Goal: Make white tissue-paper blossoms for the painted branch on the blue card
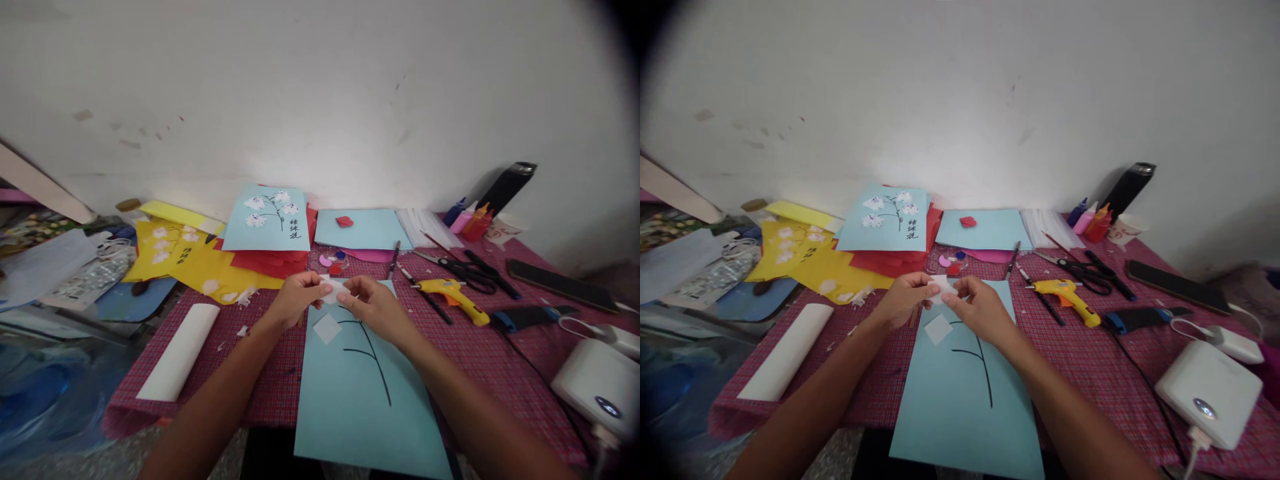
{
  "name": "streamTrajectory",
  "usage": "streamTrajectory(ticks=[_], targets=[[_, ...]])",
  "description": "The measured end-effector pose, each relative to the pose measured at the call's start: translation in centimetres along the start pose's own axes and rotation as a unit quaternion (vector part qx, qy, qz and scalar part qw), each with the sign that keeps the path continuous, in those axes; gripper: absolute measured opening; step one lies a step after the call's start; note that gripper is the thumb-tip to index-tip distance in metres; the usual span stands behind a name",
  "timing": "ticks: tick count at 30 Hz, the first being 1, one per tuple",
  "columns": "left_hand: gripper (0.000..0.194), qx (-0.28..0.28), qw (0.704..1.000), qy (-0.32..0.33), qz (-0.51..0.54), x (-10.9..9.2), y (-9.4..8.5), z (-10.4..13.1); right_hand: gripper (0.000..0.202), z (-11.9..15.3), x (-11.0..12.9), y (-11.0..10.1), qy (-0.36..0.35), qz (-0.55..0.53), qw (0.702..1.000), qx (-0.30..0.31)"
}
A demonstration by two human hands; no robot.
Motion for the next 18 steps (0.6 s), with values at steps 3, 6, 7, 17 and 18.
streamTrajectory(ticks=[3, 6, 7, 17, 18], targets=[[0.03, -0.002, 1.0, -0.007, -0.005, 0.0, 0.1, 0.0, 0.028, 0.0, -0.2, 0.2, 0.025, -0.043, 0.999, 0.008], [0.03, -0.032, 0.999, -0.009, 0.014, 0.1, -0.2, -0.2, 0.027, -0.1, -0.1, -0.2, 0.055, -0.059, 0.997, -0.013], [0.03, -0.042, 0.999, -0.007, 0.024, 0.1, -0.3, -0.3, 0.026, -0.2, 0.1, -0.4, 0.059, -0.061, 0.996, -0.02], [0.031, -0.116, 0.992, 0.032, 0.036, -0.3, -1.3, -0.7, 0.023, 1.7, 0.1, 1.6, 0.079, -0.049, 0.966, 0.24], [0.032, -0.114, 0.993, 0.03, 0.032, -0.4, -1.3, -0.6, 0.023, 1.8, 0.0, 1.9, 0.067, -0.038, 0.964, 0.254]])
Point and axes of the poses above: each hand's wrist, its own z-axis away from the middle knuckle, its own y-axis out of the palm, x = y × z, the point moved 3 cm from there along -z, towards the middle knuckle, and after that the axes turned 12 degrees about -x, right-handed, at the moved point
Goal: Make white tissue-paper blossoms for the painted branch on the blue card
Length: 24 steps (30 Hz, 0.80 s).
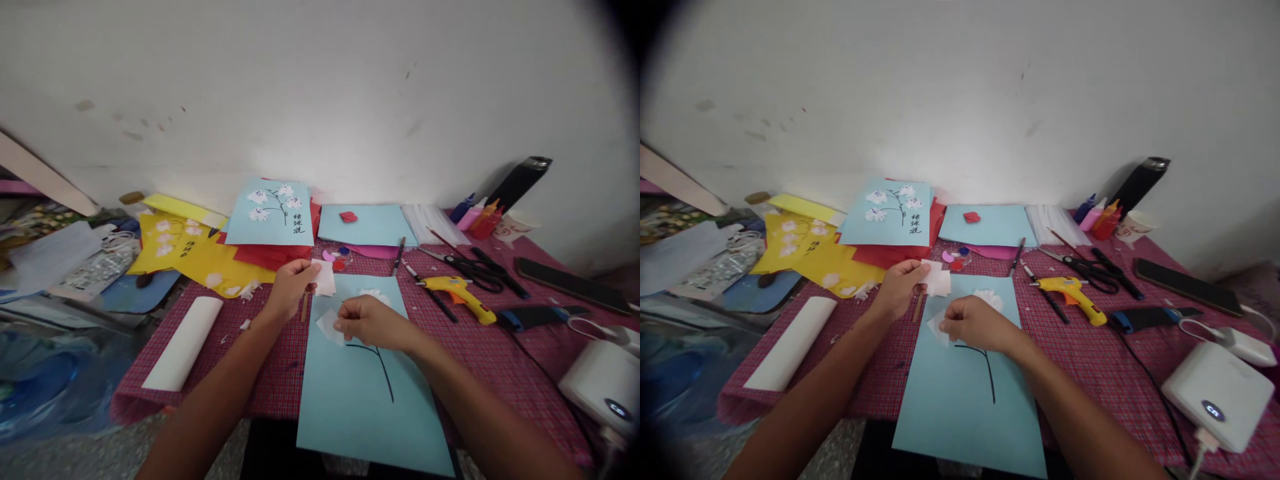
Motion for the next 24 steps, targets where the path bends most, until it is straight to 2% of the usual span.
streamTrajectory(ticks=[3, 7, 9, 15, 19, 24], targets=[[0.032, 0.008, 1.0, -0.007, -0.018, 0.0, 0.0, 0.1, 0.02, -0.2, -0.4, 0.3, -0.022, 0.058, 0.998, 0.009], [0.032, 0.034, 0.999, -0.001, -0.038, -0.1, 0.3, 0.3, 0.017, -0.5, -0.4, -1.1, -0.062, 0.153, 0.98, -0.11], [0.032, 0.044, 0.998, -0.004, -0.044, -0.2, 0.4, 0.4, 0.018, -0.5, -0.3, -1.7, -0.057, 0.16, 0.975, -0.146], [0.031, 0.085, 0.993, -0.009, -0.084, -0.3, 0.6, 0.8, 0.012, -0.4, 0.4, -1.6, -0.106, 0.119, 0.973, -0.167], [0.028, 0.134, 0.986, -0.008, -0.099, -0.2, 0.8, 1.0, 0.017, -0.5, 0.2, -2.0, -0.071, 0.069, 0.971, -0.217], [0.028, 0.17, 0.979, -0.017, -0.111, -0.2, 1.1, 1.4, 0.023, -0.6, 0.4, -2.2, -0.059, -0.01, 0.973, -0.222]])
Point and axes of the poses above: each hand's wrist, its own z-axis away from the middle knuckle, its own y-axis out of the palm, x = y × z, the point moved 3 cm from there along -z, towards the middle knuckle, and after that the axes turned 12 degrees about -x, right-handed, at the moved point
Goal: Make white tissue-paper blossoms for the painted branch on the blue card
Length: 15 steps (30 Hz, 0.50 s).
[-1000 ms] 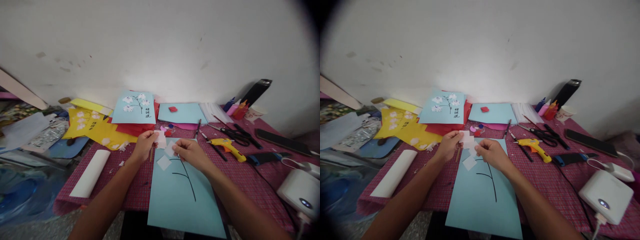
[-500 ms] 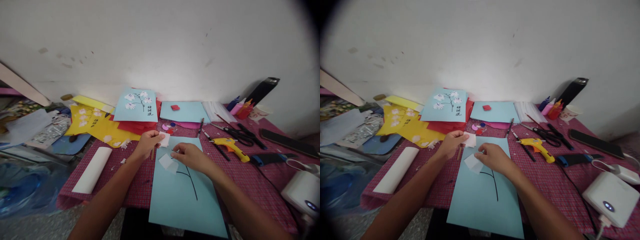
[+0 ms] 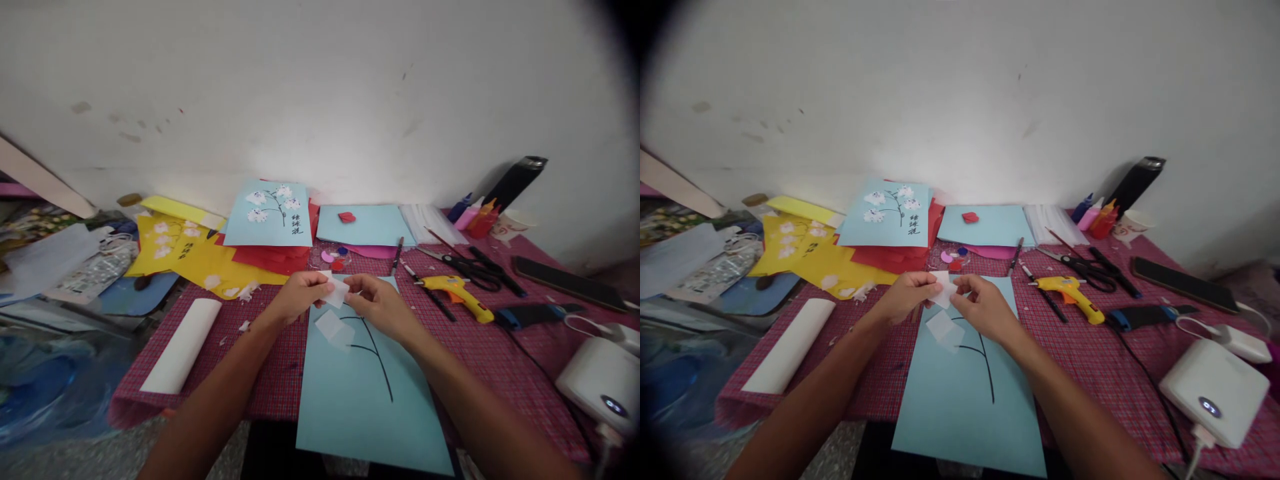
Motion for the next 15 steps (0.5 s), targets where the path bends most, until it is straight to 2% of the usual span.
streamTrajectory(ticks=[4, 8, 11, 13, 15], targets=[[0.03, 0.022, 0.999, 0.019, -0.014, -0.7, 0.0, 0.2, 0.021, 0.0, 0.4, -0.2, 0.01, -0.037, 0.999, 0.007], [0.028, -0.072, 0.994, 0.067, -0.057, -1.3, -1.2, -0.1, 0.019, 0.6, 0.1, 0.2, 0.036, -0.017, 0.991, 0.125], [0.022, -0.091, 0.984, 0.093, -0.123, -1.1, -1.7, -0.3, 0.016, 1.2, -0.4, 0.9, -0.001, 0.041, 0.976, 0.216], [0.018, -0.092, 0.965, 0.139, -0.203, -0.9, -1.9, -0.3, 0.013, 1.5, -0.6, 1.2, -0.033, 0.092, 0.968, 0.233], [0.02, -0.092, 0.926, 0.2, -0.305, -0.8, -2.0, -0.2, 0.011, 1.4, -0.7, 1.2, -0.058, 0.135, 0.967, 0.206]])
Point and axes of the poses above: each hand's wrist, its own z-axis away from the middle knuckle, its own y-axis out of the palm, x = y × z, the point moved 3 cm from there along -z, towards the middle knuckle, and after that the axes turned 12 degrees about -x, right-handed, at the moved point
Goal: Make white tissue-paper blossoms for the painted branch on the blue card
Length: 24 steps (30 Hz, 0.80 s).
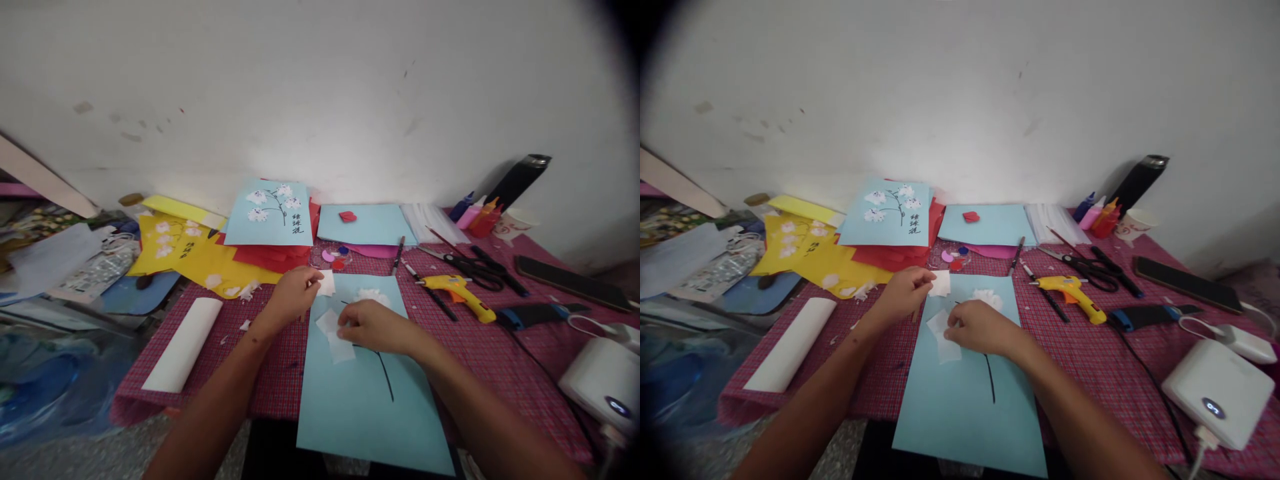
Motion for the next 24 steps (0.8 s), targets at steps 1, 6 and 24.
streamTrajectory(ticks=[1, 6, 24], targets=[[0.023, 0.006, 0.998, 0.035, -0.045, 0.1, 0.0, 0.1, 0.012, -0.1, 0.0, -0.2, -0.001, 0.015, 1.0, -0.024], [0.042, 0.069, 0.977, 0.134, -0.15, 0.6, 0.4, 0.5, 0.015, -0.3, 0.2, -1.1, 0.015, -0.005, 0.995, -0.1], [0.024, 0.09, 0.945, 0.154, -0.274, 0.3, 1.1, 0.2, 0.016, -0.3, 0.3, -1.1, 0.015, -0.036, 0.992, -0.12]])
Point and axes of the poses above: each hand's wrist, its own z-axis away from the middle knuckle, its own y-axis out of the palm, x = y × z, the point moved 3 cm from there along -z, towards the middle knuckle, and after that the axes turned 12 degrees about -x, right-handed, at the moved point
